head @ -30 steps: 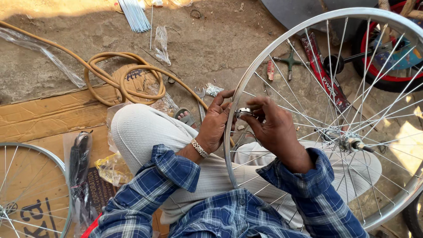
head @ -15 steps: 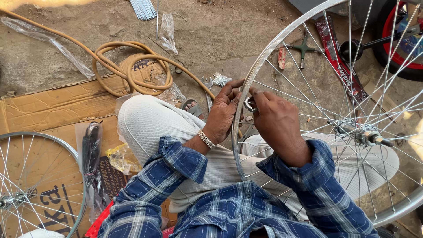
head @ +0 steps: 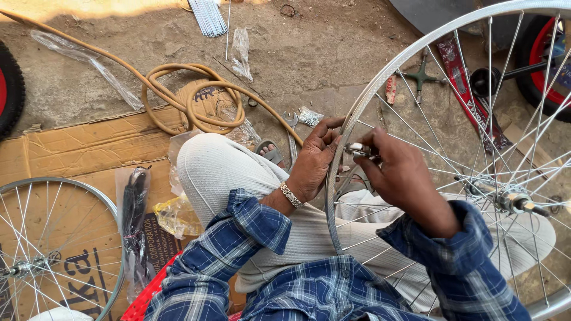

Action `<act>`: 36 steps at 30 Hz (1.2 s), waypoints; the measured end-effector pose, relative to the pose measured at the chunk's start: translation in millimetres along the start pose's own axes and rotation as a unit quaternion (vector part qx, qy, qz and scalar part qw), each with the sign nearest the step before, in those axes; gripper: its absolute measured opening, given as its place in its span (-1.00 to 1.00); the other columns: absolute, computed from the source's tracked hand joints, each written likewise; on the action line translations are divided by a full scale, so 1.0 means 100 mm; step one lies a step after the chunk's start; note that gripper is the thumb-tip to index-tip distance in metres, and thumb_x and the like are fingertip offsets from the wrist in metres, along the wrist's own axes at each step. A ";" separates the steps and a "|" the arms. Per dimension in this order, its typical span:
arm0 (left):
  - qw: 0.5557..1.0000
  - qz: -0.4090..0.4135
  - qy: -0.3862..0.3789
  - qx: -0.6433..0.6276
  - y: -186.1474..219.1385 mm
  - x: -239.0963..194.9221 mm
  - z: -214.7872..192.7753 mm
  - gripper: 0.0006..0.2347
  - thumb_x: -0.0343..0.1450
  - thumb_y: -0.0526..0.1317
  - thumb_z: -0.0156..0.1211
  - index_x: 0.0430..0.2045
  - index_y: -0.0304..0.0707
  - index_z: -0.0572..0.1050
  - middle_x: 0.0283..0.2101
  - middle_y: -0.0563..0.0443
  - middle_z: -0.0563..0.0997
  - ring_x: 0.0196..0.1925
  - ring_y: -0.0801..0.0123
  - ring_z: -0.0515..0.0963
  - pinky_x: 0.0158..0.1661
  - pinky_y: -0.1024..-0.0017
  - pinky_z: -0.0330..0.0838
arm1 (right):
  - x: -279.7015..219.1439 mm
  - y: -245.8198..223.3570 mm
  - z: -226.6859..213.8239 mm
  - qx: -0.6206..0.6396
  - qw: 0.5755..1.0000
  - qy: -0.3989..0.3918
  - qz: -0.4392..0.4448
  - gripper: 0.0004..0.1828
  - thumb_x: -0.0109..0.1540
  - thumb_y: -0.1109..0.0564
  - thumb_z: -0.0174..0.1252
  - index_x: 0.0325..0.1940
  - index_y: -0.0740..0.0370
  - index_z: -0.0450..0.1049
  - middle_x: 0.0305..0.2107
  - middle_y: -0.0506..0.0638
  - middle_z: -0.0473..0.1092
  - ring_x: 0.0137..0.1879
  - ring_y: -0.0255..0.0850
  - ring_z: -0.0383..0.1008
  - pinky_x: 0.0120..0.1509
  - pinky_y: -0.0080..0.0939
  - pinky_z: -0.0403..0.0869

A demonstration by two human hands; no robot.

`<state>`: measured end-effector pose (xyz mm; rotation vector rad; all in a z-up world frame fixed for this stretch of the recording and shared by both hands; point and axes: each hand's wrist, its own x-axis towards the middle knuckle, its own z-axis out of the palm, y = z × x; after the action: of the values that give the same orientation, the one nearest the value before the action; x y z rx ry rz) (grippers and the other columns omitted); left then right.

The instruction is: The person sits on the ground and uses a spoke wrench to tighten the nipples on a bicycle wheel rim. They rotate the wheel periodically to access different spokes and continue adjusting the tension.

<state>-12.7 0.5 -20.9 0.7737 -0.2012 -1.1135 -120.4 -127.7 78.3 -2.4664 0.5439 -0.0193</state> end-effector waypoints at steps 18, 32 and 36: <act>0.999 -0.032 0.019 -0.011 0.05 0.02 0.03 -0.66 0.58 -0.27 0.03 0.28 -0.18 0.31 -0.27 0.10 0.50 -0.47 0.70 0.50 -0.51 0.70 0.50 | -0.08 0.07 0.07 0.051 0.993 0.055 -0.086 -0.77 0.21 0.05 0.33 -0.14 0.16 0.51 0.02 -0.03 0.58 -0.34 -0.23 0.64 -0.30 -0.24 0.56; 1.000 -0.006 0.007 0.018 0.03 0.01 0.00 -0.66 0.58 -0.24 0.07 0.28 -0.22 0.33 -0.34 0.14 0.44 -0.49 0.70 0.44 -0.51 0.69 0.46 | -0.12 -0.16 0.00 -0.017 0.997 0.069 -0.036 -0.47 0.14 0.02 0.37 0.16 0.19 0.49 -0.17 0.13 0.55 -0.35 -0.10 0.61 -0.33 -0.11 0.56; 0.998 -0.015 0.015 0.051 0.06 -0.01 0.01 -0.67 0.57 -0.23 0.05 0.25 -0.17 0.34 -0.34 0.09 0.48 -0.51 0.67 0.44 -0.52 0.68 0.45 | -0.08 -0.16 -0.04 -0.042 0.997 0.052 -0.024 -0.52 0.15 0.05 0.34 0.14 0.18 0.52 -0.34 0.10 0.56 -0.34 -0.02 0.61 -0.32 -0.03 0.53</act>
<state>-8.8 1.9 -16.1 0.8855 -0.2224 -1.1264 -122.3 -115.4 91.4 -2.5710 0.5388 -0.1483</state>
